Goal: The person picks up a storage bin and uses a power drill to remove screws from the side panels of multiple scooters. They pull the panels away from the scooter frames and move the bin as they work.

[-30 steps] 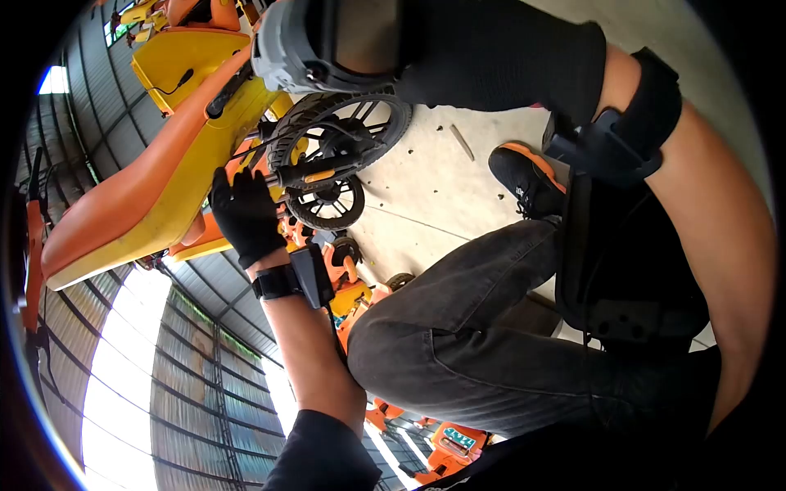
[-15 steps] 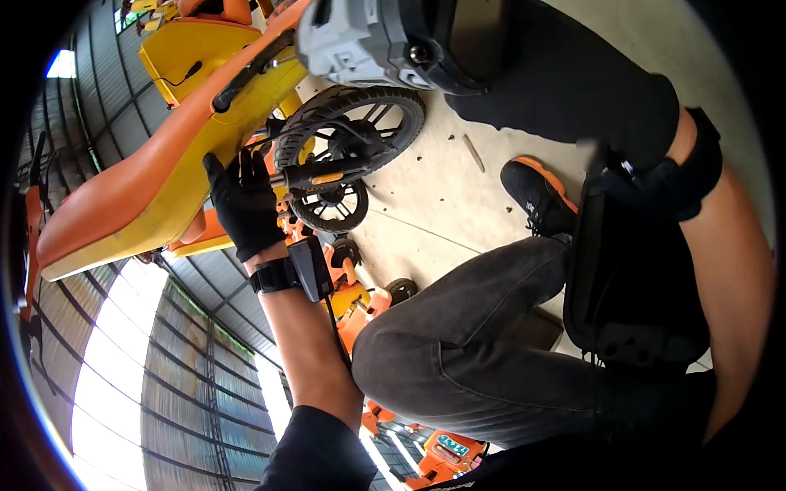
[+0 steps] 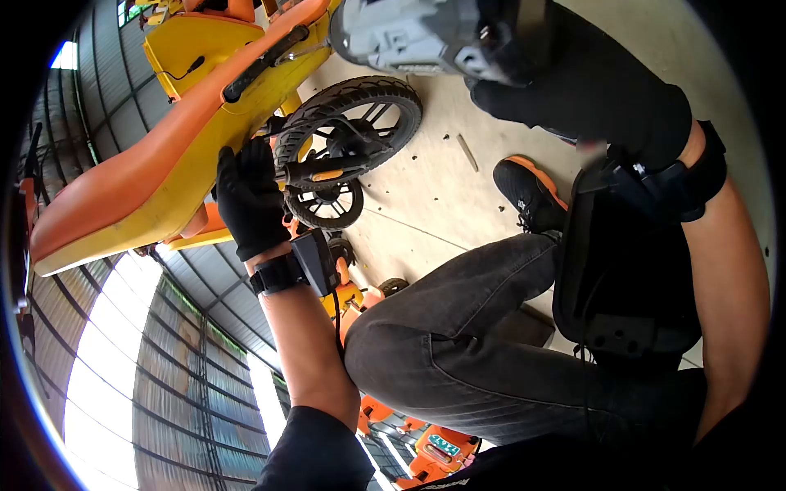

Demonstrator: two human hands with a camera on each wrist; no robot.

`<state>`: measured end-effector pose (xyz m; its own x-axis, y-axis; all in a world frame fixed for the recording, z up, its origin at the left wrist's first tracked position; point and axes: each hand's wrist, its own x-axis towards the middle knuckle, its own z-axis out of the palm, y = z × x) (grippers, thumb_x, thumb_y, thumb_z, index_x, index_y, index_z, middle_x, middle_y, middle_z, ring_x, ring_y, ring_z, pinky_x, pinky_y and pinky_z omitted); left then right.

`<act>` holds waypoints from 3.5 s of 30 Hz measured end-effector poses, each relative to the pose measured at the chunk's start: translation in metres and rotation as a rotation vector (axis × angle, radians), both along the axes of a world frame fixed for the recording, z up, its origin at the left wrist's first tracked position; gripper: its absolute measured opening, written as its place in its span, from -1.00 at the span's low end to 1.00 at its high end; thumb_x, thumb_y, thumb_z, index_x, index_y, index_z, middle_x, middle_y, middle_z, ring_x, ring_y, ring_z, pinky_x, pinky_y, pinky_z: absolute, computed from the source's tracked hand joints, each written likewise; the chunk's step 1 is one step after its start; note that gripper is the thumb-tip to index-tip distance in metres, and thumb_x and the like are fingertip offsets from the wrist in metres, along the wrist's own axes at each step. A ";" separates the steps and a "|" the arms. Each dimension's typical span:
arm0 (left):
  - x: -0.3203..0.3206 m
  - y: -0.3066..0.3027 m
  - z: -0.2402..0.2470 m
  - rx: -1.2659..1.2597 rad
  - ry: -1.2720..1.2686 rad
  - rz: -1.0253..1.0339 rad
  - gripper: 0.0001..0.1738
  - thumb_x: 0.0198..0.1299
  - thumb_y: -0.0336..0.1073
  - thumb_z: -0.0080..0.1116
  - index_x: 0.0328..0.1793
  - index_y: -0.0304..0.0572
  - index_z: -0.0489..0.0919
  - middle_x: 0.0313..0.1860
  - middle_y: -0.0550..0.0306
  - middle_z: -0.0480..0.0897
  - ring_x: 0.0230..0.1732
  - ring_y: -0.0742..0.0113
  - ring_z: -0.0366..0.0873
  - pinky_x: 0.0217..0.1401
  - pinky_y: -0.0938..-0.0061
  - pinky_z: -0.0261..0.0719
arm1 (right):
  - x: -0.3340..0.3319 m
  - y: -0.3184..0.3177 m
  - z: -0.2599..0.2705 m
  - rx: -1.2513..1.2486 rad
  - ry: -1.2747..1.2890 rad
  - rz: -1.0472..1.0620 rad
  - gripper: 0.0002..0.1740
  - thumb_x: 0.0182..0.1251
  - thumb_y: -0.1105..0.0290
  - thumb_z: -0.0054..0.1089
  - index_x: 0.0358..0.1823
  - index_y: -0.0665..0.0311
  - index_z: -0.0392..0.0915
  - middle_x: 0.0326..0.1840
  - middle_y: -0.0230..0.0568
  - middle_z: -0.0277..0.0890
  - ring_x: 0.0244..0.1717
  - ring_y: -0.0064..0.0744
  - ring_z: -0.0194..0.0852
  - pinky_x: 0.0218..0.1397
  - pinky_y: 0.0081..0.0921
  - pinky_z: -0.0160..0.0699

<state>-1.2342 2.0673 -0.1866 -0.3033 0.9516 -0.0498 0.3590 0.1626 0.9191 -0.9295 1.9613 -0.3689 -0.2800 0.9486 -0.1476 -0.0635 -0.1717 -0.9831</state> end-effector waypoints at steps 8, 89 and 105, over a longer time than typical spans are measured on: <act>-0.023 -0.005 -0.006 0.047 0.336 -0.320 -0.69 0.31 -0.47 -0.20 0.15 -0.45 0.29 0.14 -0.18 0.45 0.20 -0.01 0.44 0.36 0.22 0.38 | -0.052 -0.005 0.005 0.378 0.280 -0.151 -0.48 0.27 0.40 0.16 0.26 0.25 0.32 -0.10 -0.23 0.57 -0.25 -0.51 0.57 -0.18 -0.56 0.61; 0.001 0.022 -0.078 0.349 -0.528 0.185 -0.76 0.19 -0.47 -0.10 -0.05 -0.38 0.49 -0.16 -0.01 0.60 -0.21 0.30 0.62 -0.21 0.52 0.55 | -0.078 0.067 0.272 0.281 -0.922 0.381 -0.83 0.03 0.38 0.22 -0.41 0.33 0.48 -0.62 -0.32 0.42 -0.57 -0.48 0.39 -0.46 -0.48 0.36; -0.002 0.027 -0.086 0.374 -0.489 0.196 -0.76 0.19 -0.49 -0.07 -0.05 -0.42 0.51 -0.16 -0.02 0.61 -0.21 0.30 0.61 -0.17 0.52 0.57 | -0.117 0.137 0.355 0.355 -1.335 0.792 -0.66 0.01 0.50 0.26 -0.12 0.31 0.50 -0.36 -0.32 0.53 -0.46 -0.54 0.49 -0.41 -0.55 0.53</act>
<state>-1.2361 2.0939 -0.2723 -0.4998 0.8606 0.0979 -0.1194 -0.1804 0.9763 -1.0465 2.0986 -0.0136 -0.5540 0.6707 -0.4933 0.8290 0.4986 -0.2531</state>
